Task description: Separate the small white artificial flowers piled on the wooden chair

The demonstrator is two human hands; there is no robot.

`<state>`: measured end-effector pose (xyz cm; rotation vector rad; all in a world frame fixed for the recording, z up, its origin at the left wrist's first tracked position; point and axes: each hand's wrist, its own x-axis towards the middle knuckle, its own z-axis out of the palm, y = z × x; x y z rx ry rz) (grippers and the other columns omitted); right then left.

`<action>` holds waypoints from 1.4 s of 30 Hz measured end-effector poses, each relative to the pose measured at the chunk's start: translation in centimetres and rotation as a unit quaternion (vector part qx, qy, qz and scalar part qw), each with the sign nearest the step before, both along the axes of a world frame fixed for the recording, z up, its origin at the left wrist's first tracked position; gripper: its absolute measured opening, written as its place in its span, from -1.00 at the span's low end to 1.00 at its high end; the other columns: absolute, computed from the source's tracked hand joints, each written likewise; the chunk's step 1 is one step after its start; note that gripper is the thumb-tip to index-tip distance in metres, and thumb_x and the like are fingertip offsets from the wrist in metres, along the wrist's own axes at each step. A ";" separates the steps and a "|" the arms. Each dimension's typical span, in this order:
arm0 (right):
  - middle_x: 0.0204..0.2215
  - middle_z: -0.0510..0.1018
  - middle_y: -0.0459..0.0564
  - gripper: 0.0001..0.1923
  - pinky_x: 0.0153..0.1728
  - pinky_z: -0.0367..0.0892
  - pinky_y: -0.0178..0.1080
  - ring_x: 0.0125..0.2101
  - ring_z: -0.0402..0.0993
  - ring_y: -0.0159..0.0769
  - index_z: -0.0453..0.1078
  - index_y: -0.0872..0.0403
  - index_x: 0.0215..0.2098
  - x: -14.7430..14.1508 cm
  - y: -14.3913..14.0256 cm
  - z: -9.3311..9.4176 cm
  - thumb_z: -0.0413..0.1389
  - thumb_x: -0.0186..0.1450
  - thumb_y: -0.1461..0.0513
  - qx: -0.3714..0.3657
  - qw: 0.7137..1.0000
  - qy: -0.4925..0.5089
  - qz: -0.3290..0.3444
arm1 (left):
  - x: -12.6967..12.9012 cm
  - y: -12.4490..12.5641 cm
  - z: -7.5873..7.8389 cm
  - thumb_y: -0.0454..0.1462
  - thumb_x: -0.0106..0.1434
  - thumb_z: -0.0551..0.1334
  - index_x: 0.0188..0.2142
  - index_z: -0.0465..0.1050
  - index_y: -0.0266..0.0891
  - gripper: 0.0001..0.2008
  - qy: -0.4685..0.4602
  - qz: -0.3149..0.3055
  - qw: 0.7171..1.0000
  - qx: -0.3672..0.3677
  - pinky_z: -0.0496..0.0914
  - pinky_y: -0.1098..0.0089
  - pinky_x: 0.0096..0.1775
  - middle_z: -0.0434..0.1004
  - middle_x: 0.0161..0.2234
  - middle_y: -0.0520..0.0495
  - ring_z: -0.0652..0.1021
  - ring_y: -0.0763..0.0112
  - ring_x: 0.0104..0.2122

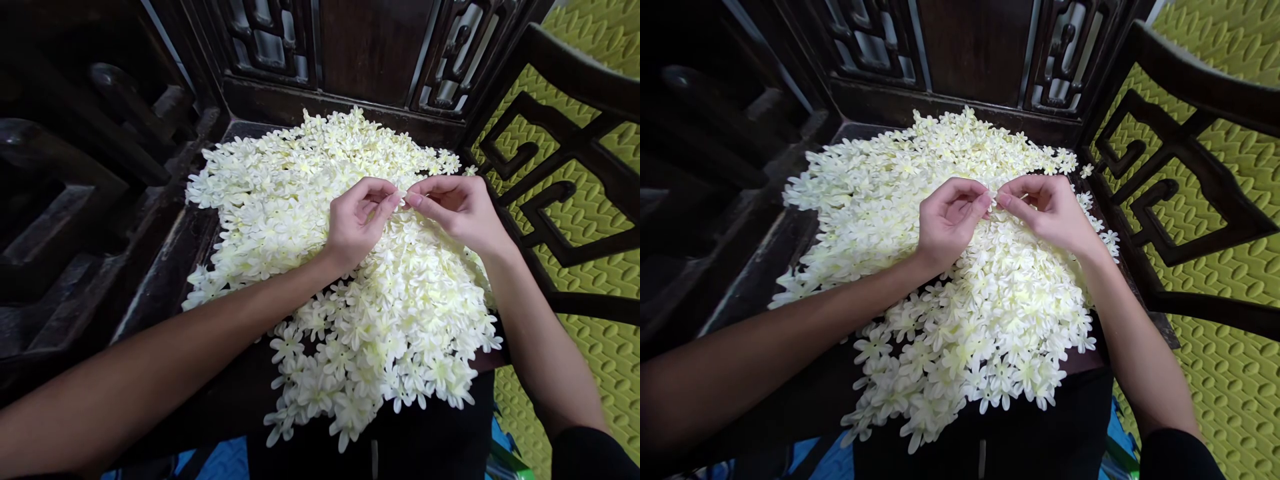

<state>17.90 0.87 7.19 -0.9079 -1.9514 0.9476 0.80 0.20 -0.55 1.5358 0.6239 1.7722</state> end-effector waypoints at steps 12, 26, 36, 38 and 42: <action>-0.39 0.62 0.00 -0.75 -0.47 0.31 -0.30 -0.43 0.45 -0.34 0.64 0.08 -0.23 0.2 0.0 0.2 0.36 0.21 0.09 -0.001 1.000 -0.010 0.009 | -0.1 0.0 0.1 -0.24 0.33 0.27 -0.16 0.46 -0.20 -0.88 0.014 -0.004 1.000 0.007 0.54 0.46 -0.25 0.54 -0.27 -0.03 0.59 0.52 -0.29; -0.45 0.60 -0.02 -0.77 -0.58 0.17 -0.32 -0.55 0.31 -0.43 0.64 0.10 -0.24 0.2 -0.2 0.3 0.36 0.21 0.12 -0.002 1.000 -0.012 0.013 | 0.0 -0.2 0.0 -0.18 0.31 0.28 -0.20 0.48 -0.21 -0.85 0.019 0.007 1.000 -0.021 0.52 0.43 -0.28 0.56 -0.30 -0.03 0.58 0.51 -0.33; -0.55 0.50 -0.08 -0.77 -0.71 -0.08 -0.30 -0.68 0.06 -0.50 0.63 0.08 -0.23 0.3 -0.3 0.5 0.34 0.24 0.10 -0.007 0.999 -0.041 0.015 | -0.1 -0.3 0.2 -0.18 0.31 0.29 -0.21 0.49 -0.22 -0.84 0.025 0.004 0.999 -0.023 0.53 0.43 -0.27 0.56 -0.30 -0.03 0.59 0.49 -0.32; -0.57 0.48 -0.10 -0.78 -0.73 -0.13 -0.30 -0.70 0.01 -0.51 0.62 0.08 -0.23 0.3 -0.4 0.7 0.33 0.25 0.11 -0.010 0.999 -0.048 0.020 | -0.2 -0.3 0.2 -0.18 0.31 0.29 -0.21 0.49 -0.22 -0.85 0.026 0.001 0.999 -0.024 0.54 0.43 -0.27 0.57 -0.30 -0.03 0.59 0.49 -0.32; -0.55 0.51 -0.10 -0.81 -0.74 -0.12 -0.32 -0.70 0.03 -0.53 0.63 0.10 -0.23 0.2 -0.5 0.8 0.34 0.25 0.16 -0.009 0.998 -0.048 0.031 | -0.2 -0.4 0.4 -0.19 0.29 0.31 -0.22 0.50 -0.23 -0.85 0.014 -0.009 0.999 -0.038 0.55 0.42 -0.25 0.58 -0.30 -0.04 0.61 0.49 -0.31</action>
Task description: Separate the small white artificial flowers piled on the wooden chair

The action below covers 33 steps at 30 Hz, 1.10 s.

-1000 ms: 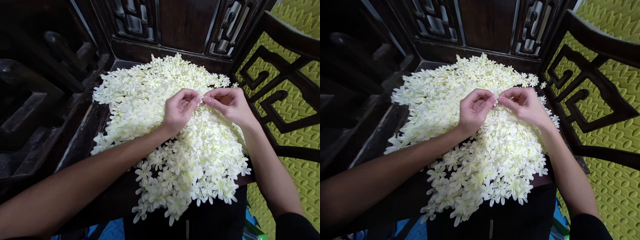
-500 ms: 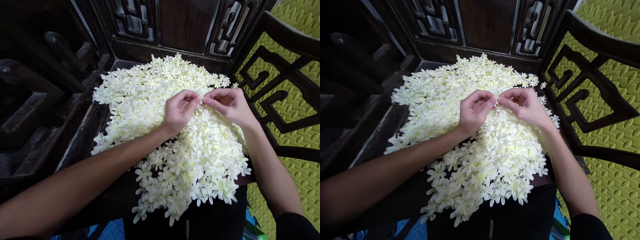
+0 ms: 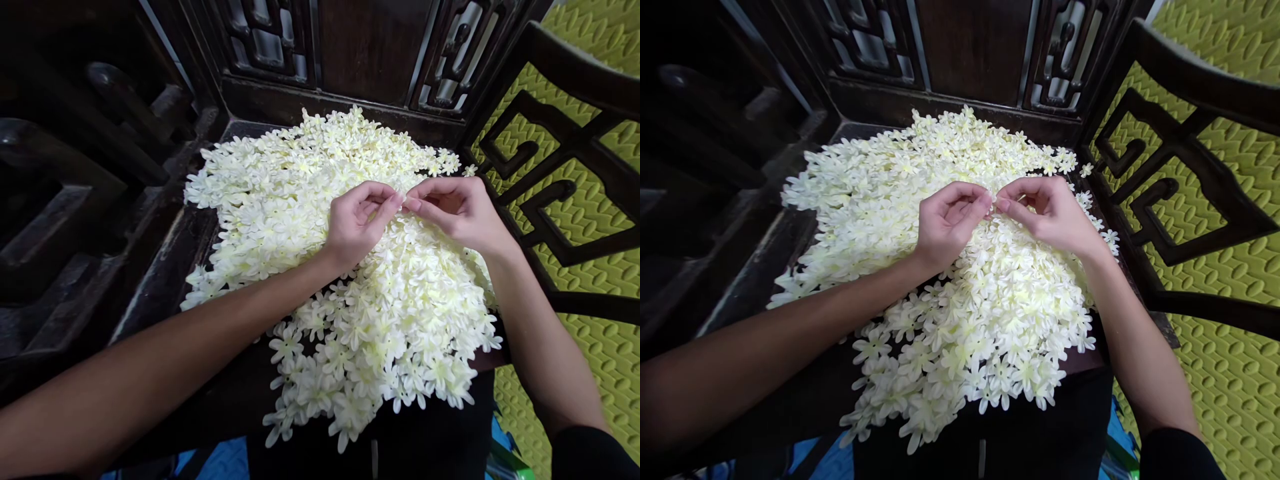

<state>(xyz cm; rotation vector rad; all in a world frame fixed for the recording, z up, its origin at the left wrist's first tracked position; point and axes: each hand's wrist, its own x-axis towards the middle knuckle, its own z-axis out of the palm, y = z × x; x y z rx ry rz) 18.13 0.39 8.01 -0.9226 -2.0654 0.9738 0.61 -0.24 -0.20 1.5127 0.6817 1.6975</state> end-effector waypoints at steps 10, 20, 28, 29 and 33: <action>-0.45 0.61 -0.01 -0.80 -0.59 0.16 -0.33 -0.55 0.34 -0.43 0.65 0.12 -0.23 -0.2 0.1 -0.3 0.33 0.25 0.15 0.009 1.000 0.023 0.003 | 0.0 -0.3 0.2 -0.21 0.27 0.33 -0.23 0.56 -0.25 -0.84 -0.004 -0.003 1.000 -0.017 0.58 0.40 -0.22 0.64 -0.30 -0.06 0.64 0.46 -0.31; -0.49 0.58 -0.01 -0.75 -0.63 0.09 -0.34 -0.57 0.27 -0.45 0.65 0.13 -0.26 -0.3 -0.1 -0.1 0.32 0.26 0.09 0.025 1.000 0.010 -0.010 | 0.0 -0.3 0.1 -0.20 0.28 0.32 -0.24 0.57 -0.24 -0.85 -0.005 0.010 1.000 -0.011 0.57 0.41 -0.25 0.65 -0.31 -0.04 0.63 0.47 -0.35; -0.52 0.58 -0.05 -0.76 -0.69 -0.06 -0.31 -0.67 0.11 -0.50 0.65 0.10 -0.23 -0.1 0.0 -0.1 0.32 0.26 0.10 0.026 1.000 -0.010 -0.009 | 0.0 -0.3 0.2 -0.21 0.27 0.32 -0.23 0.58 -0.25 -0.85 0.002 0.010 1.000 -0.002 0.58 0.41 -0.26 0.65 -0.31 -0.06 0.63 0.46 -0.34; -0.51 0.59 -0.04 -0.77 -0.68 -0.04 -0.32 -0.66 0.14 -0.50 0.65 0.10 -0.25 -0.1 0.0 -0.1 0.32 0.26 0.10 0.029 1.000 -0.008 -0.008 | 0.0 -0.3 0.2 -0.20 0.27 0.32 -0.23 0.58 -0.25 -0.84 0.001 0.010 1.000 -0.004 0.58 0.40 -0.25 0.65 -0.30 -0.06 0.64 0.45 -0.32; -0.50 0.59 -0.03 -0.75 -0.66 0.02 -0.33 -0.63 0.19 -0.49 0.66 0.11 -0.25 -0.2 0.0 -0.1 0.31 0.27 0.09 0.029 1.000 -0.006 -0.002 | 0.0 -0.3 0.2 -0.19 0.27 0.32 -0.23 0.58 -0.24 -0.83 0.003 0.013 1.000 -0.003 0.58 0.39 -0.25 0.66 -0.30 -0.05 0.64 0.44 -0.32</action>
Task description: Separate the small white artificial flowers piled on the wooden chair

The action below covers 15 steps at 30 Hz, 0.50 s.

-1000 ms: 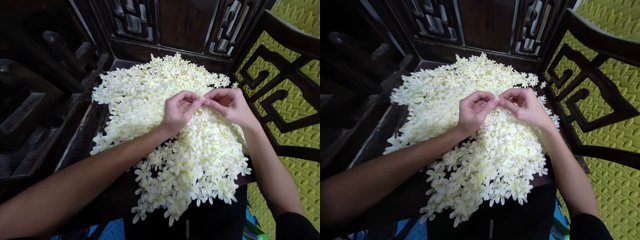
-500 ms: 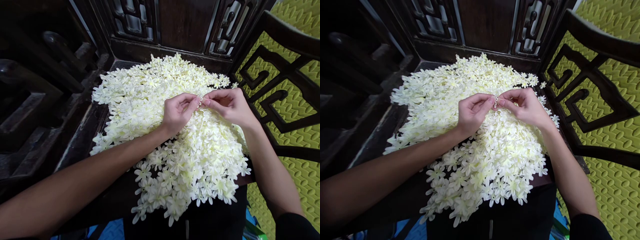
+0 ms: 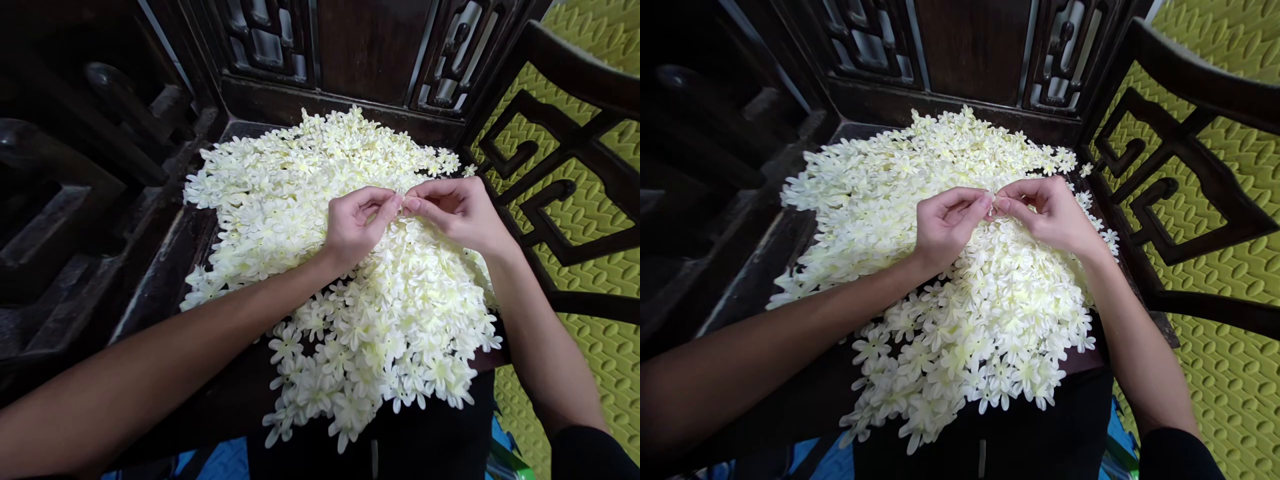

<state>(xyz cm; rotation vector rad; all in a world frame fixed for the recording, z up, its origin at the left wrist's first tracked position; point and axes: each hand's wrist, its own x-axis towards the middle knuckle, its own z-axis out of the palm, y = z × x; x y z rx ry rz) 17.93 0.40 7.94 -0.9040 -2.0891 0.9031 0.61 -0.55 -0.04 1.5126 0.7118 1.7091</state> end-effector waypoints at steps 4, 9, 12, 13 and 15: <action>-0.51 0.58 -0.04 -0.75 -0.67 0.00 -0.33 -0.65 0.15 -0.50 0.66 0.11 -0.23 0.1 0.0 0.0 0.30 0.28 0.09 0.002 1.000 -0.004 -0.004 | -0.1 0.0 0.0 -0.19 0.29 0.30 -0.22 0.58 -0.24 -0.83 0.006 -0.003 1.000 0.006 0.57 0.40 -0.28 0.65 -0.32 -0.05 0.63 0.46 -0.37; -0.47 0.60 -0.03 -0.82 -0.60 0.10 -0.33 -0.55 0.30 -0.45 0.66 0.09 -0.25 0.0 -0.1 0.1 0.31 0.28 0.14 0.006 1.000 0.004 0.000 | 0.0 0.0 -0.1 -0.20 0.28 0.32 -0.22 0.58 -0.24 -0.84 0.003 -0.002 1.000 0.001 0.58 0.38 -0.25 0.66 -0.30 -0.07 0.64 0.43 -0.33; -0.46 0.61 -0.03 -0.83 -0.59 0.12 -0.34 -0.54 0.33 -0.45 0.66 0.09 -0.24 -0.1 -0.1 0.2 0.31 0.27 0.16 0.005 1.000 0.002 0.002 | 0.0 0.0 -0.1 -0.19 0.28 0.32 -0.22 0.58 -0.24 -0.84 0.008 0.001 1.000 0.001 0.58 0.37 -0.25 0.65 -0.29 -0.07 0.64 0.42 -0.33; -0.47 0.60 -0.04 -0.84 -0.59 0.12 -0.34 -0.53 0.33 -0.45 0.66 0.09 -0.24 -0.1 -0.1 0.2 0.31 0.27 0.17 0.006 1.000 0.002 0.002 | 0.0 0.0 -0.2 -0.19 0.28 0.31 -0.22 0.57 -0.23 -0.83 0.012 0.003 1.000 0.002 0.58 0.37 -0.26 0.65 -0.29 -0.07 0.63 0.43 -0.34; -0.48 0.58 -0.04 -0.84 -0.61 0.09 -0.34 -0.55 0.30 -0.46 0.66 0.10 -0.25 -0.1 -0.1 0.2 0.31 0.28 0.17 0.006 1.000 0.000 0.000 | 0.0 0.1 -0.2 -0.18 0.29 0.30 -0.21 0.56 -0.22 -0.84 0.020 0.006 1.000 0.006 0.57 0.37 -0.27 0.64 -0.30 -0.06 0.62 0.44 -0.36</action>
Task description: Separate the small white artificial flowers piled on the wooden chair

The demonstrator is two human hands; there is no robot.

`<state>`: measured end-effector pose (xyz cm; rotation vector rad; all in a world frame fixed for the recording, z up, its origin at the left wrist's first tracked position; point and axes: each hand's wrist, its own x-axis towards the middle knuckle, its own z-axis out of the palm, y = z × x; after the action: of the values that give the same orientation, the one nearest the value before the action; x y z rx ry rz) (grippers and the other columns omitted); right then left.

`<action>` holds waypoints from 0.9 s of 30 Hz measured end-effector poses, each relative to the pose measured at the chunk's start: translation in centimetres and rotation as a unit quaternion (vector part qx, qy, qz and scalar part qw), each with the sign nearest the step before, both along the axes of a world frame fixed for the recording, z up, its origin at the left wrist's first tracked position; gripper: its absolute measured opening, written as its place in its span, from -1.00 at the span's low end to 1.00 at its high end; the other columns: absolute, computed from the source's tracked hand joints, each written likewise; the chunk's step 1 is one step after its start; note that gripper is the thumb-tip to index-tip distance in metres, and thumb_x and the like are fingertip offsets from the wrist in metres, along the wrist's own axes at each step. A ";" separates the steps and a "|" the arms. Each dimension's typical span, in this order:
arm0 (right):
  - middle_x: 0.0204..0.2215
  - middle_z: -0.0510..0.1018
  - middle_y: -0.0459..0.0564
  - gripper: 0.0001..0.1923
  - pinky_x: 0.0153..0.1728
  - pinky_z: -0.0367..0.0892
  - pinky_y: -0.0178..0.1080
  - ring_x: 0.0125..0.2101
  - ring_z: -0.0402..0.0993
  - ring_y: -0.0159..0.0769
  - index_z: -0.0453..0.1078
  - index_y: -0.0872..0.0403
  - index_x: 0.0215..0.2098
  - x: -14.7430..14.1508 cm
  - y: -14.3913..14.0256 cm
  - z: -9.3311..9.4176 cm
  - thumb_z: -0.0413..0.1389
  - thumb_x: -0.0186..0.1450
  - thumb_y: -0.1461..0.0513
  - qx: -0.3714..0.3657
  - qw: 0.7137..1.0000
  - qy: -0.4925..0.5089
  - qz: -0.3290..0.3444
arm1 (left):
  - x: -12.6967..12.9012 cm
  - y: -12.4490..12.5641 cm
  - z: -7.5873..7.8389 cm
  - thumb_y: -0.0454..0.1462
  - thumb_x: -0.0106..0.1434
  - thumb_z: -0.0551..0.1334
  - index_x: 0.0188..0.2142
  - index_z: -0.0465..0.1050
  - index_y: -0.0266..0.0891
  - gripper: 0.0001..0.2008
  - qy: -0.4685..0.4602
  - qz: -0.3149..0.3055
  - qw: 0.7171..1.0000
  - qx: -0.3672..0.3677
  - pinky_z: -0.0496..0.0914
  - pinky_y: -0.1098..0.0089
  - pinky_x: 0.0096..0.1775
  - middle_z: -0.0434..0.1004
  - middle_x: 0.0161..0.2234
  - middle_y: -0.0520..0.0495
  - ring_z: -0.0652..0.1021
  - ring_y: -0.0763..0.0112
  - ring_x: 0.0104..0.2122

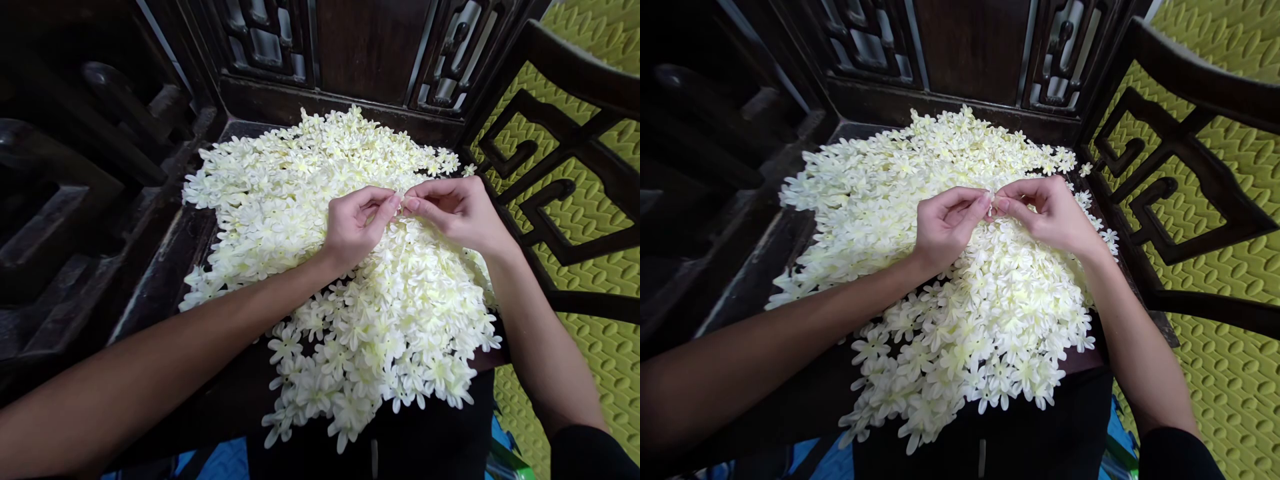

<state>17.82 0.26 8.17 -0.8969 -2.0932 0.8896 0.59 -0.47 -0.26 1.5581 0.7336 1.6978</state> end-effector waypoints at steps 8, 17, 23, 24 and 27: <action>-0.56 0.52 -0.06 -0.79 -0.72 -0.09 -0.33 -0.68 0.06 -0.53 0.64 0.14 -0.24 0.2 0.0 -0.2 0.31 0.28 0.15 -0.001 1.000 -0.022 -0.003 | -0.1 -0.3 0.0 -0.22 0.38 0.19 -0.20 0.47 -0.22 -0.86 0.083 0.028 0.996 0.034 0.50 0.41 -0.33 0.58 -0.35 -0.04 0.59 0.47 -0.39; -0.52 0.53 -0.06 -0.89 -0.64 0.02 -0.34 -0.58 0.21 -0.48 0.63 0.16 -0.28 -0.1 -0.2 0.1 0.31 0.28 0.25 -0.003 1.000 -0.025 -0.008 | -0.2 -0.1 0.1 -0.25 0.39 0.16 -0.20 0.45 -0.21 -0.89 0.130 0.075 0.986 0.073 0.48 0.42 -0.31 0.58 -0.32 -0.04 0.58 0.47 -0.35; -0.49 0.57 -0.04 -0.95 -0.58 0.12 -0.33 -0.56 0.25 -0.47 0.60 0.18 -0.30 0.2 0.1 -0.1 0.28 0.27 0.32 -0.005 0.999 -0.033 -0.016 | -0.1 -0.1 -0.1 -0.27 0.38 0.16 -0.21 0.42 -0.22 -0.91 0.132 0.088 0.985 0.072 0.47 0.43 -0.32 0.56 -0.30 -0.05 0.56 0.48 -0.35; -0.47 0.59 -0.03 -0.95 -0.56 0.17 -0.32 -0.54 0.31 -0.45 0.59 0.18 -0.31 0.3 0.2 -0.2 0.26 0.27 0.34 -0.001 0.999 -0.028 -0.021 | 0.0 -0.1 -0.1 -0.27 0.38 0.16 -0.21 0.42 -0.22 -0.91 0.127 0.089 0.986 0.068 0.48 0.44 -0.32 0.56 -0.30 -0.05 0.56 0.49 -0.35; -0.44 0.60 0.00 -0.93 -0.46 0.31 -0.29 -0.46 0.45 -0.38 0.55 0.19 -0.34 0.4 0.5 -0.6 0.20 0.27 0.39 0.008 0.999 -0.007 -0.039 | 0.0 0.1 -0.3 -0.26 0.39 0.16 -0.20 0.41 -0.23 -0.90 0.104 0.087 0.989 0.052 0.49 0.45 -0.32 0.54 -0.32 -0.04 0.56 0.49 -0.35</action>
<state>18.19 0.76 7.60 -0.9712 -2.0603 0.8265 0.55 -0.41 -0.54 1.8094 0.9228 1.7386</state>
